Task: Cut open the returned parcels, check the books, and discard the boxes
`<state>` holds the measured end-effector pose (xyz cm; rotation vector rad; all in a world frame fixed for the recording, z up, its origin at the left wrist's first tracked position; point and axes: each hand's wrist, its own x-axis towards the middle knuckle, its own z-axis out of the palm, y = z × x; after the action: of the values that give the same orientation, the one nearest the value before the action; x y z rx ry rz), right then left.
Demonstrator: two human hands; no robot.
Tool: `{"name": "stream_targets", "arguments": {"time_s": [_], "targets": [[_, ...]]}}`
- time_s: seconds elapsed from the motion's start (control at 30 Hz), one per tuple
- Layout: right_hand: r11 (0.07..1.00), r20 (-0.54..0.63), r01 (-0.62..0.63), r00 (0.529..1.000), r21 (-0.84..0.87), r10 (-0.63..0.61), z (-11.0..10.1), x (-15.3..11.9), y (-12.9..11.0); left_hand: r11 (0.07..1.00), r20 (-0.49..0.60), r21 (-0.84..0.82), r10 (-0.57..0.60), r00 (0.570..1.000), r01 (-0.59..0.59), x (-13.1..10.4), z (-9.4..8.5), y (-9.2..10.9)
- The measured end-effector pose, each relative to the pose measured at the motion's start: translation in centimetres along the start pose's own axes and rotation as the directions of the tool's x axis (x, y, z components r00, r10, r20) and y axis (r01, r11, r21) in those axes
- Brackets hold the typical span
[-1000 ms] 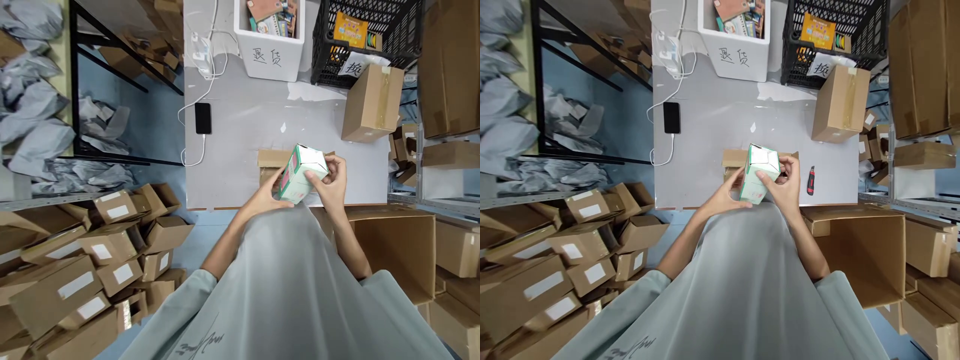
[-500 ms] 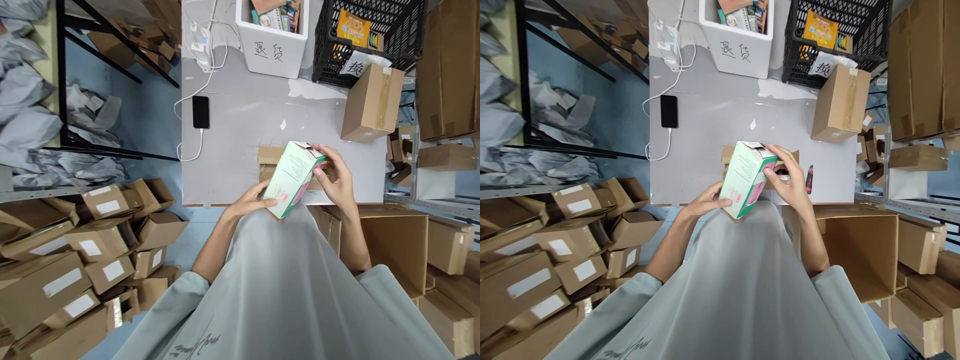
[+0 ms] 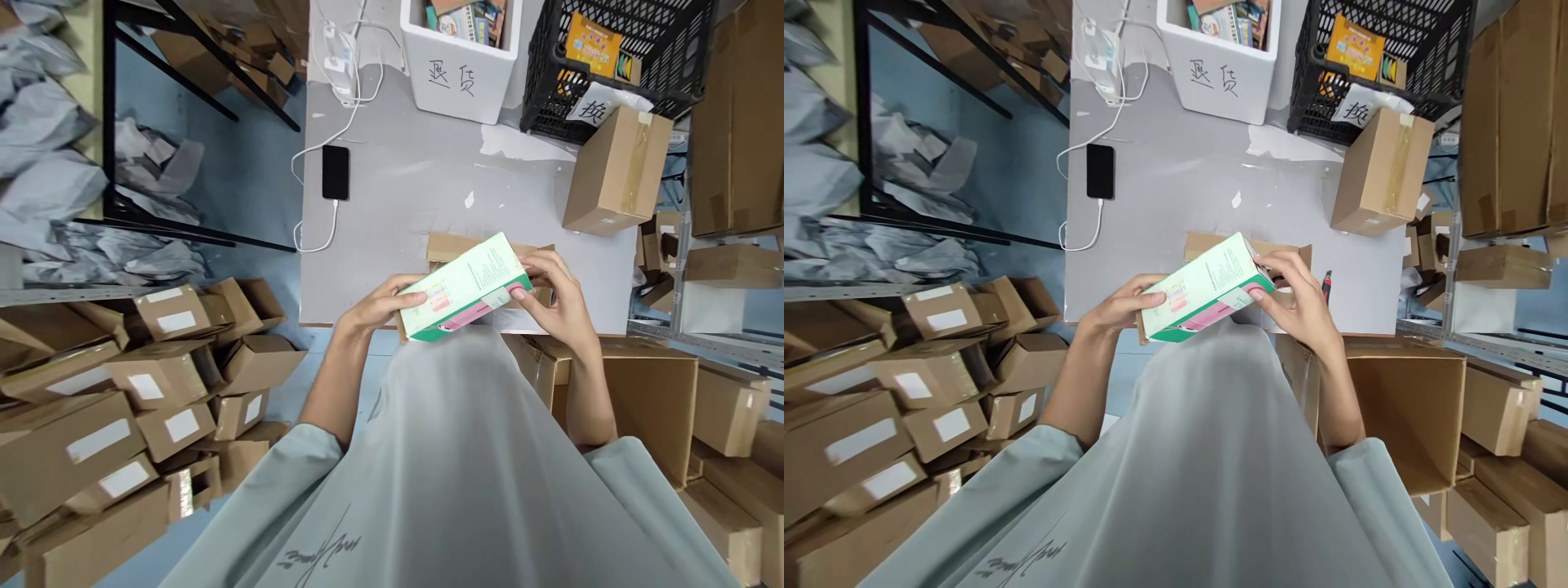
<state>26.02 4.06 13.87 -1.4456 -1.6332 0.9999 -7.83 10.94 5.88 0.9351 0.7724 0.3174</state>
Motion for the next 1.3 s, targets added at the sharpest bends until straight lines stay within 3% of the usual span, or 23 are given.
{"name": "stream_targets", "arguments": {"time_s": [0.13, 0.2, 0.3, 0.43, 0.7, 0.77, 0.87, 0.93, 1.17, 1.3], "targets": [[0.978, 0.079, -0.127, 0.990, 0.163, 0.115, 0.3, -0.1, 1.6, 0.993, 0.019, 0.052, -0.106, 0.994, 0.105, 0.1, -1.2, 1.6], [0.955, 0.125, -0.179, 0.980, 0.235, 0.153, 0.6, -0.2, 2.8, 0.990, 0.037, 0.092, -0.107, 0.994, 0.104, 0.2, -1.7, 2.6], [0.916, 0.104, -0.197, 0.980, 0.349, 0.171, 1.6, -0.5, 4.9, 0.998, -0.008, 0.056, 0.031, 0.999, -0.031, 0.2, -2.0, 3.8], [0.832, 0.071, -0.253, 0.965, 0.494, 0.252, 4.1, -1.2, 7.1, 0.976, -0.113, 0.016, 0.219, 0.969, -0.219, -0.1, -1.4, 4.9], [0.639, 0.130, -0.437, 0.874, 0.634, 0.468, 8.3, -4.2, 8.5, 0.895, -0.222, 0.329, 0.385, 0.896, -0.303, 0.2, -0.1, 5.5], [0.588, 0.180, -0.477, 0.852, 0.653, 0.492, 8.8, -4.8, 8.4, 0.868, -0.259, 0.363, 0.444, 0.857, -0.340, 0.7, 0.2, 5.1], [0.531, 0.251, -0.515, 0.834, 0.673, 0.491, 9.6, -5.4, 8.1, 0.807, -0.321, 0.398, 0.568, 0.758, -0.436, 1.6, 1.1, 4.7], [0.501, 0.281, -0.527, 0.827, 0.686, 0.486, 10.0, -5.6, 8.0, 0.776, -0.312, 0.394, 0.618, 0.722, -0.493, 1.8, 1.9, 4.9], [0.347, 0.461, -0.626, 0.764, 0.698, 0.452, 10.7, -6.0, 8.3, 0.736, -0.149, 0.402, 0.639, 0.754, -0.545, 1.5, 2.3, 7.9], [0.280, 0.557, -0.698, 0.703, 0.659, 0.442, 11.0, -5.8, 7.9, 0.733, -0.182, 0.424, 0.644, 0.743, -0.532, 2.9, 2.0, 8.5]]}}
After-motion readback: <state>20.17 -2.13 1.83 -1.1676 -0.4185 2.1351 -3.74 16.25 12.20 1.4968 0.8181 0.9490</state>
